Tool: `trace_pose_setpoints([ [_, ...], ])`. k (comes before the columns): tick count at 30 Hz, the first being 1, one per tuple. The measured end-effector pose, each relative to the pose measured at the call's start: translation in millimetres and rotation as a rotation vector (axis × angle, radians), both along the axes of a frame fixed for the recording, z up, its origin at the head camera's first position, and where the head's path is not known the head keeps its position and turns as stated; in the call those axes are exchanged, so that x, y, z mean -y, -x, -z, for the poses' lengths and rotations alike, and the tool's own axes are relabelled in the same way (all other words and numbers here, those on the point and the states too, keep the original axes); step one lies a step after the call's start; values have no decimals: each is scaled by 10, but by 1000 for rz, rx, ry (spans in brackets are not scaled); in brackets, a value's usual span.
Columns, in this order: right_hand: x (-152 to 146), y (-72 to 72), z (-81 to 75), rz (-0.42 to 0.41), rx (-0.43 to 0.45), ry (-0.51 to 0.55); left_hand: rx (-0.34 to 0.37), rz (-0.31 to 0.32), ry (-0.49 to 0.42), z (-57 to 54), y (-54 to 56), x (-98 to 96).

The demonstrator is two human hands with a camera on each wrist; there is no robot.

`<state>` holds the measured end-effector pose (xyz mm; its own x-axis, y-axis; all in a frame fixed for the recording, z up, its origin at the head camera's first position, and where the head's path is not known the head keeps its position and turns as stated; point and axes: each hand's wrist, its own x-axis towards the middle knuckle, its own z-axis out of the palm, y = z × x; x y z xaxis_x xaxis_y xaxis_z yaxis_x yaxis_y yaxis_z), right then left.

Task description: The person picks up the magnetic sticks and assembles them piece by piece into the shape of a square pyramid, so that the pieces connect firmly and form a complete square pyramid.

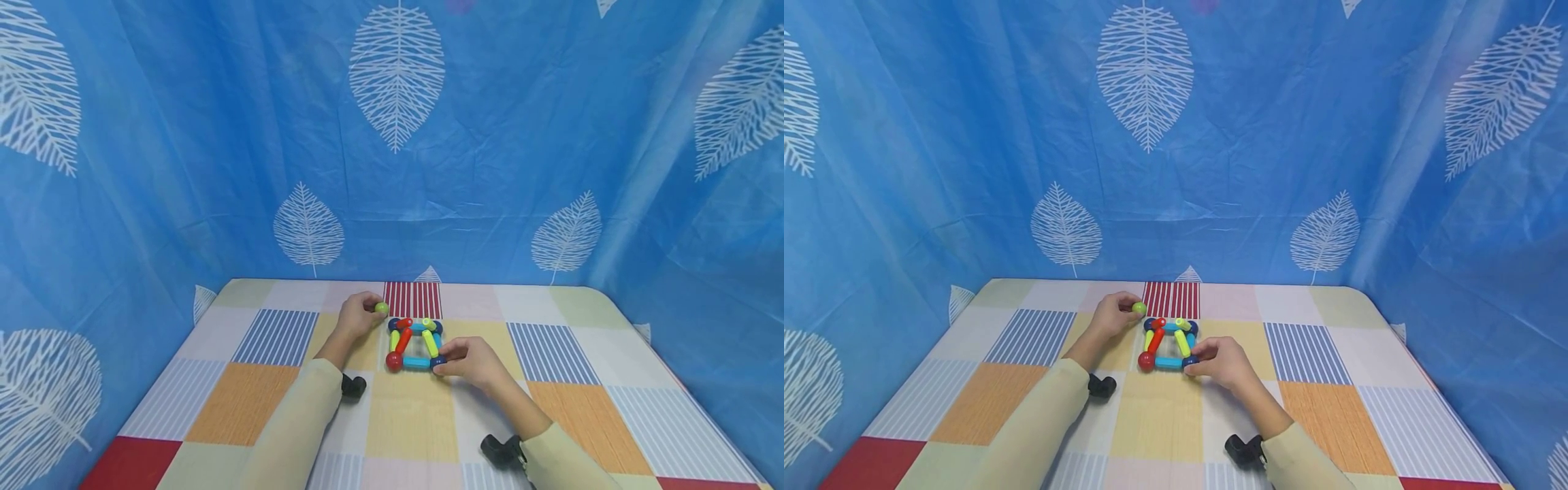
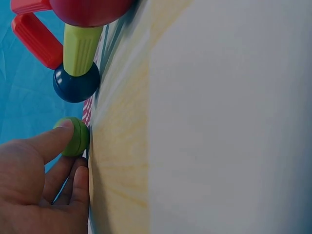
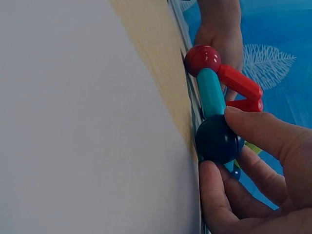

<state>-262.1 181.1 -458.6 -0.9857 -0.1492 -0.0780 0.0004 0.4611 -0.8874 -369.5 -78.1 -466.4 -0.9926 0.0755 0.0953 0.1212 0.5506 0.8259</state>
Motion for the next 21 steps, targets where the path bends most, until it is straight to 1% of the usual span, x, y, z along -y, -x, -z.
trace_pose_setpoints([
  [6, 24, -15, -9, -6, 11, 16, 10, 2, 8, 1, 2, 32],
  [7, 43, -43, -53, -2, 12, 19, 13, 3, 10, 4, 6, 36],
  [13, 37, -23, -43, 2, 33, 24, 34, 9, 3, 16, 12, 50],
  [14, 20, 4, 1, -2, 33, 22, 37, 9, 2, 16, 12, 52],
  [15, 21, 2, -2, -3, 37, 24, 39, 11, 1, 16, 14, 54],
  [21, -4, -6, -15, -5, 50, 31, 51, 46, 0, -9, 29, 56],
])
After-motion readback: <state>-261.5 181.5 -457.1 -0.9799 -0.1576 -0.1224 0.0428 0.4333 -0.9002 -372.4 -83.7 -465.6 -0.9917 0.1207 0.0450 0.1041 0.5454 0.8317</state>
